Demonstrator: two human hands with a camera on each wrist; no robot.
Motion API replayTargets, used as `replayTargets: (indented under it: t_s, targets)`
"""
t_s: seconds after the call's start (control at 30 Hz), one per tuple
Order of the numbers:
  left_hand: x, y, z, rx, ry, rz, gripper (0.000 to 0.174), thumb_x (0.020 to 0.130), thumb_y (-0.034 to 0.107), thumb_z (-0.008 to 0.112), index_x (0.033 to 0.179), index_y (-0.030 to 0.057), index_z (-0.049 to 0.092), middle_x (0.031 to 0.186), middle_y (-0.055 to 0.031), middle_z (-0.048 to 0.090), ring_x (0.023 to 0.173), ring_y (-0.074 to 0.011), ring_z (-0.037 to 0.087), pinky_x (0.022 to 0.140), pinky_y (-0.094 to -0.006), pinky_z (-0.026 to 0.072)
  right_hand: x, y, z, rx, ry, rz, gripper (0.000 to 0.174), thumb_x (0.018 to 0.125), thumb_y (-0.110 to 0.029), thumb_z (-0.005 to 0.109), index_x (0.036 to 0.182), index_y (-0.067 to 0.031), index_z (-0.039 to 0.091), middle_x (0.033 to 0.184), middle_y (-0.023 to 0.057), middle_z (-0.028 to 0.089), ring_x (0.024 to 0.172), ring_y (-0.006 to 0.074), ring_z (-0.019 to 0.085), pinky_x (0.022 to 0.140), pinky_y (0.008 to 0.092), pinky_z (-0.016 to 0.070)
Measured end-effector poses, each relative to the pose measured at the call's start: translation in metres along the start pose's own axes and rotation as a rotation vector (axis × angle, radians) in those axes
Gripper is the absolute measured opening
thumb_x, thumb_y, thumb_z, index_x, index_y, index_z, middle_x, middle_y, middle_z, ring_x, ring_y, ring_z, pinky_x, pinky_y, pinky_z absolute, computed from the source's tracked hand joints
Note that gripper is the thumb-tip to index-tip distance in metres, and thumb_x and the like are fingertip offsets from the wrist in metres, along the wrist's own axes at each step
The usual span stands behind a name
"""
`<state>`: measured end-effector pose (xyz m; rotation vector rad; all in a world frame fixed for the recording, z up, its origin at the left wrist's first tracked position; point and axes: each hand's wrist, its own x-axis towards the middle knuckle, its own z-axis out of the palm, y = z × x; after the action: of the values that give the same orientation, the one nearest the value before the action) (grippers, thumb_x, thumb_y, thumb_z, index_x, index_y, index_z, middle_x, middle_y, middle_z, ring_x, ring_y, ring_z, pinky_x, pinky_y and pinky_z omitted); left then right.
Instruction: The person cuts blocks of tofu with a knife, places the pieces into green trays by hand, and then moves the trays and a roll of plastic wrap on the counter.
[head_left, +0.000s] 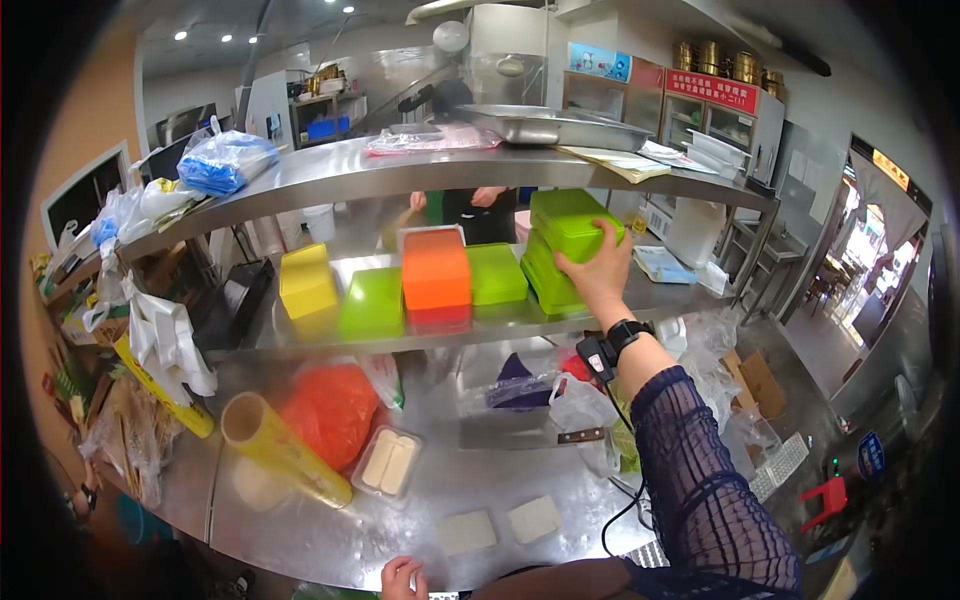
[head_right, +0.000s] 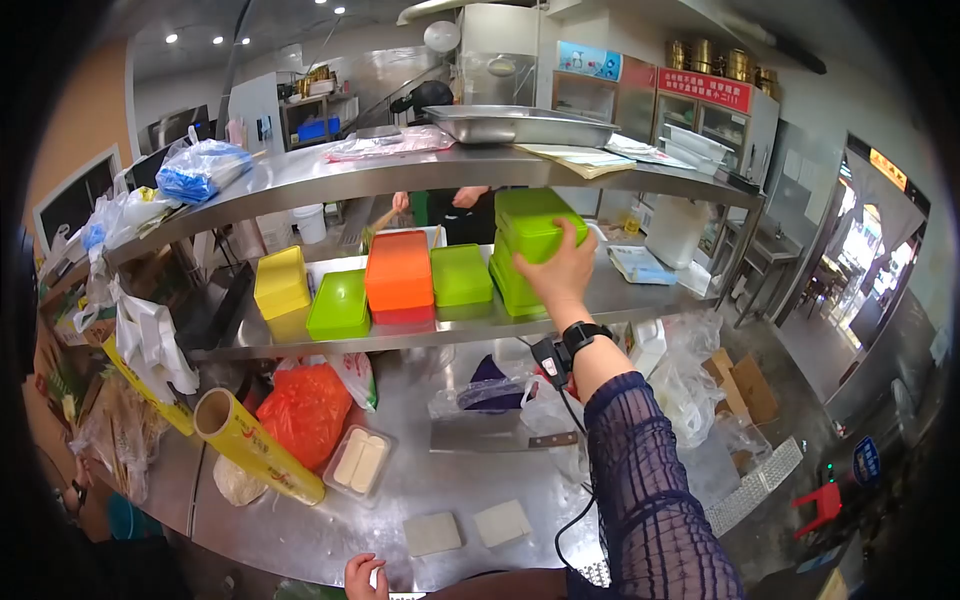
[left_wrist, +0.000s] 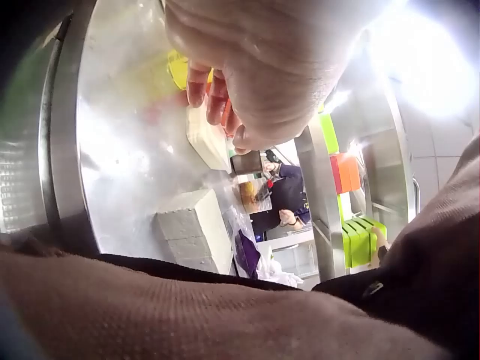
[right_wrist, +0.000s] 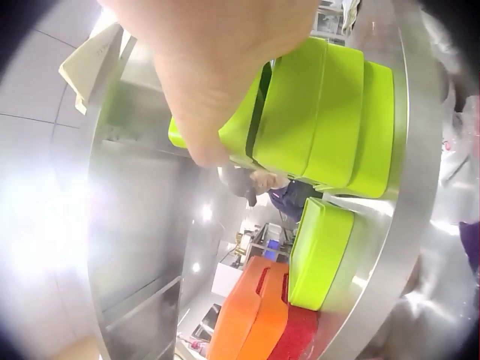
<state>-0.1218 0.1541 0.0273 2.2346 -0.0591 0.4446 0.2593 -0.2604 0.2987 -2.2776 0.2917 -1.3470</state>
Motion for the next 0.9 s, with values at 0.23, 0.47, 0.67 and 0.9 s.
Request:
replayTargets:
  t_s: [0.23,0.47,0.67,0.9]
  targets:
    - [0.014,-0.003,-0.009,0.048,-0.014,-0.01,0.023,0.087,0.0,0.07,0.109,0.0055,0.073,0.118,-0.0175,0.067,0.113,-0.0375,0.063,0.098,-0.0437,0.052,-0.079,0.016,-0.094,0.275,0.0,-0.25,0.082,0.068,-0.029,0.092,0.135,-0.0104,0.05,0.14,0.0192,0.044,0.135,0.0393,0.047,0.114,0.0457,0.0392]
    - [0.055,0.002,-0.003,-0.049,-0.103,0.054,0.024,0.085,-0.003,0.069,0.108,0.0031,0.072,0.118,-0.0158,0.067,0.111,-0.0348,0.066,0.095,-0.041,0.0545,-0.228,0.033,-0.151,1.144,-1.081,1.079,0.08,0.089,-0.062,0.067,0.153,-0.0169,0.047,0.148,0.0135,0.054,0.132,0.0328,0.055,0.108,0.0551,0.0458]
    - [0.056,-0.007,0.029,-0.092,-0.141,0.049,0.025,0.084,-0.002,0.07,0.109,0.0038,0.072,0.12,-0.0155,0.066,0.111,-0.0352,0.066,0.096,-0.0406,0.0548,-0.295,0.076,-0.043,0.986,-1.601,1.553,0.103,0.086,-0.084,0.056,0.164,-0.0227,0.025,0.154,0.0259,0.044,0.127,0.0472,0.059,0.102,0.0539,0.0507]
    - [0.052,-0.01,0.029,-0.073,-0.155,-0.051,0.022,0.087,0.001,0.07,0.109,0.0037,0.072,0.12,-0.0158,0.066,0.112,-0.0359,0.066,0.095,-0.0413,0.0545,-0.299,0.098,-0.018,0.282,-1.581,1.061,0.094,0.096,-0.079,0.046,0.158,-0.0094,0.033,0.101,0.0225,0.076,0.078,0.0303,0.077,0.068,0.0417,0.0605]
